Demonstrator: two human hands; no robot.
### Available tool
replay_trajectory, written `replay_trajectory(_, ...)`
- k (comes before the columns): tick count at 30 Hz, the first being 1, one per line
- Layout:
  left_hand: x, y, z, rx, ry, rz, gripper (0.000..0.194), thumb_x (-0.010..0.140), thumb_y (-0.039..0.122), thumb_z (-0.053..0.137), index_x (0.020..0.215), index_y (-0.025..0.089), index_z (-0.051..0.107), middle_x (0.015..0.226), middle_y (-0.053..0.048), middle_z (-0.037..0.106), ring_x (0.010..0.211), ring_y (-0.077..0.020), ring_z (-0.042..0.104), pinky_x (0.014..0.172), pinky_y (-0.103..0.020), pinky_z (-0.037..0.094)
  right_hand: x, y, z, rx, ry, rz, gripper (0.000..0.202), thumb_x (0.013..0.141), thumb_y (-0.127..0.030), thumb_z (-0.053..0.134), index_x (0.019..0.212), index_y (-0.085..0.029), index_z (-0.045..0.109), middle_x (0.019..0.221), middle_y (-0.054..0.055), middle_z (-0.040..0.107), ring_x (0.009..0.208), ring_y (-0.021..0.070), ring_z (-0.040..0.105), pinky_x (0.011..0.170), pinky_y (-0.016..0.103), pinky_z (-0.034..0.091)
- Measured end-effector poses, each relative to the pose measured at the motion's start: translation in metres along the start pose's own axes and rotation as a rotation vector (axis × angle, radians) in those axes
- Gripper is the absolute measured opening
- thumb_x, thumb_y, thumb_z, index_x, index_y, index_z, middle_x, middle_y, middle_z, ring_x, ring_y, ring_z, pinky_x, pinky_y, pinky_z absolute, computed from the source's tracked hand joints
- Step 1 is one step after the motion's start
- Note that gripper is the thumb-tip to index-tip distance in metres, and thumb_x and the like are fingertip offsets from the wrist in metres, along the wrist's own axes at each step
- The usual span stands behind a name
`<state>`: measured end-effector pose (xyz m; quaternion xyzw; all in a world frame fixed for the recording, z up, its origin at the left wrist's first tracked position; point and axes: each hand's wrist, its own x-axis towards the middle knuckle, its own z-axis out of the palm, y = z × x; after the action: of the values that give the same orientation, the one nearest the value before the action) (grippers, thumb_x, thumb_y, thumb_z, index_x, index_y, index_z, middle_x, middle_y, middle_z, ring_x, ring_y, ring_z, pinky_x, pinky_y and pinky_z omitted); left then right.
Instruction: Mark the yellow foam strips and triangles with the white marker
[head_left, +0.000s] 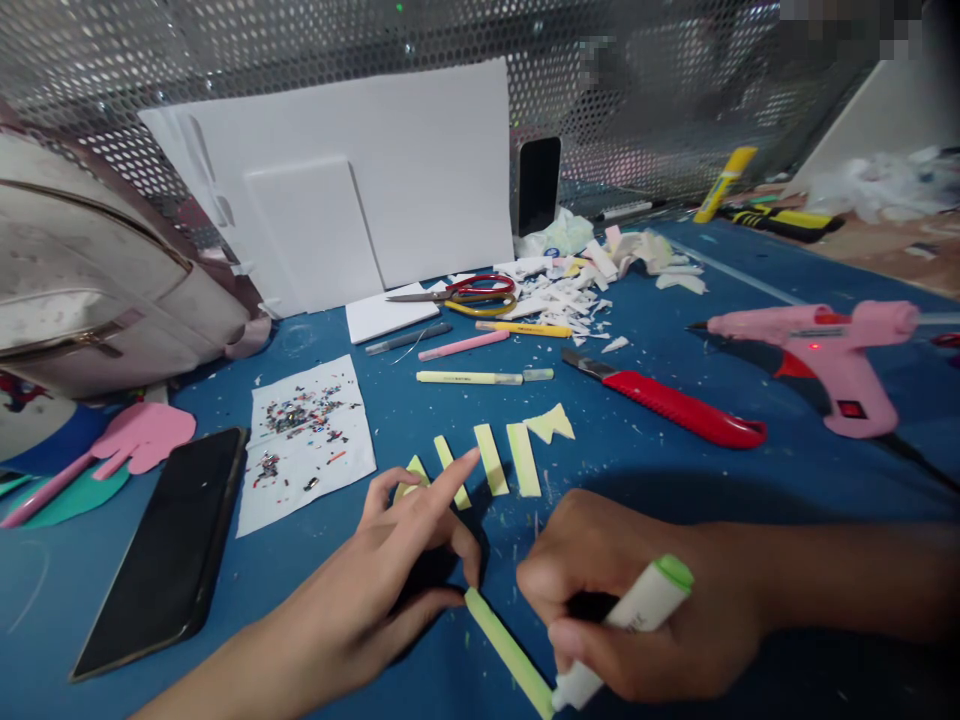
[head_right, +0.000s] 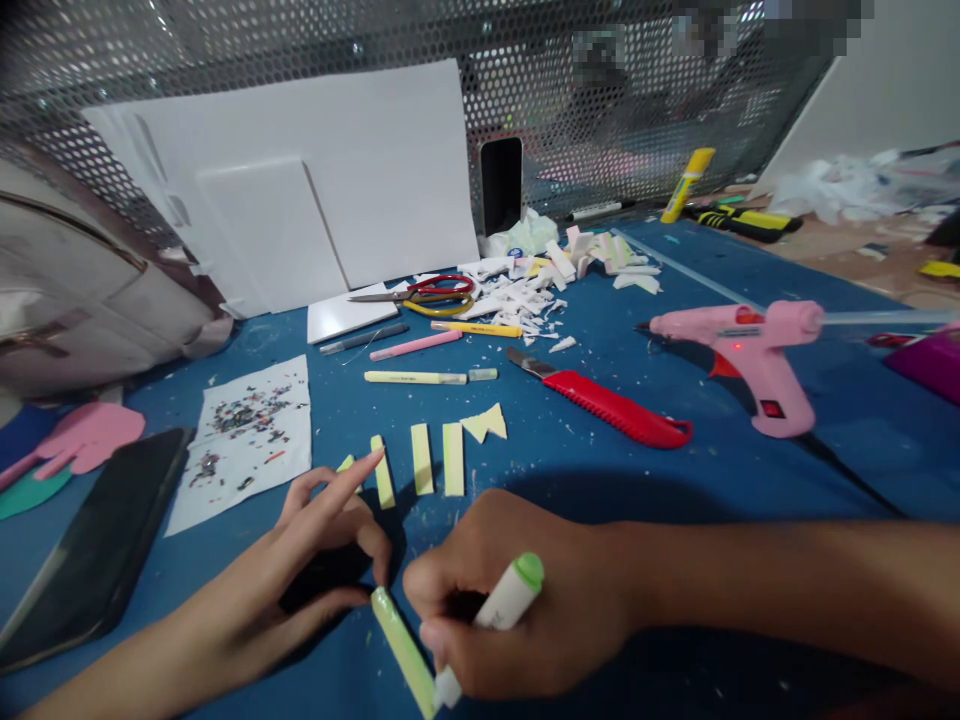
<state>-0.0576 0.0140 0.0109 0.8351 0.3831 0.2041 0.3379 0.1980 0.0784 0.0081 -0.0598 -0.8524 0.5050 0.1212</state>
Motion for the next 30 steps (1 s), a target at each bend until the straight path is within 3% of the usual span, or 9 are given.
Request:
replay_trajectory(2,0.0001,-0.0005,-0.0002,0.001,-0.013,0.007,0.082,0.101,0.007,0.047,0.161,0.028,-0.005,0.101,0.001,0.065,0.096,-0.0151,0.063,0.121,-0.055,0.010,-0.0002,-0.0001,-0.0004,0.020,-0.026,-0.020,0.022,0.092,-0.028,0.048,0.071,-0.019,0.047,0.057,-0.004,0.051,0.048,0.0086,0.045,0.050,0.022,0.036)
replay_trajectory(8,0.0004,0.0000,0.0006,-0.016,-0.006,-0.005,0.080,0.101,0.006,0.044,0.161,0.030,-0.003,0.100,0.002,0.064,0.099,-0.0148,0.063,0.122,-0.052,0.006,0.0002,-0.0033,-0.0012,-0.052,0.104,0.046,0.020,0.092,-0.028,0.046,0.075,-0.020,0.046,0.061,-0.004,0.049,0.051,0.0094,0.043,0.052,0.023,0.035)
replay_trajectory(14,-0.0008,0.0005,-0.0004,-0.030,0.003,0.014,0.081,0.101,0.005,0.047,0.161,0.030,-0.002,0.101,0.004,0.063,0.099,-0.0133,0.062,0.122,-0.044,0.004,-0.0008,0.0001,-0.0016,0.041,-0.028,-0.022,0.021,0.092,-0.029,0.047,0.073,-0.019,0.048,0.059,-0.004,0.051,0.050,0.0091,0.047,0.051,0.022,0.036)
replay_trajectory(19,-0.0004,0.0025,-0.0010,-0.044,-0.005,-0.013,0.081,0.101,0.003,0.045,0.161,0.030,-0.001,0.101,0.004,0.062,0.100,-0.0122,0.061,0.121,-0.041,0.001,-0.0004,-0.0012,-0.0025,-0.021,0.057,0.069,0.021,0.094,-0.030,0.045,0.075,-0.019,0.046,0.063,-0.004,0.048,0.052,0.0095,0.044,0.052,0.023,0.035)
replay_trajectory(23,0.0010,0.0012,-0.0001,-0.068,-0.002,0.006,0.080,0.101,0.004,0.045,0.162,0.029,-0.001,0.102,0.003,0.062,0.099,-0.0132,0.061,0.120,-0.042,0.000,-0.0017,-0.0011,-0.0019,0.023,-0.021,0.021,0.023,0.094,-0.030,0.046,0.074,-0.019,0.046,0.059,-0.005,0.047,0.049,0.0087,0.043,0.051,0.022,0.035)
replay_trajectory(28,-0.0009,-0.0045,0.0021,-0.103,0.007,0.033,0.078,0.103,0.007,0.048,0.162,0.026,0.001,0.103,0.001,0.061,0.101,-0.0144,0.058,0.119,-0.042,0.002,-0.0016,0.0002,-0.0022,0.014,0.042,0.077,0.022,0.094,-0.031,0.046,0.075,-0.019,0.046,0.063,-0.004,0.050,0.053,0.0093,0.045,0.052,0.023,0.034)
replay_trajectory(30,-0.0021,-0.0057,0.0028,-0.105,0.015,0.046,0.077,0.103,0.008,0.048,0.162,0.025,0.002,0.103,0.001,0.061,0.100,-0.0144,0.058,0.119,-0.041,0.002,-0.0012,0.0008,-0.0024,0.026,0.011,0.053,0.023,0.093,-0.031,0.048,0.073,-0.019,0.046,0.060,-0.005,0.047,0.051,0.0087,0.043,0.050,0.022,0.033)
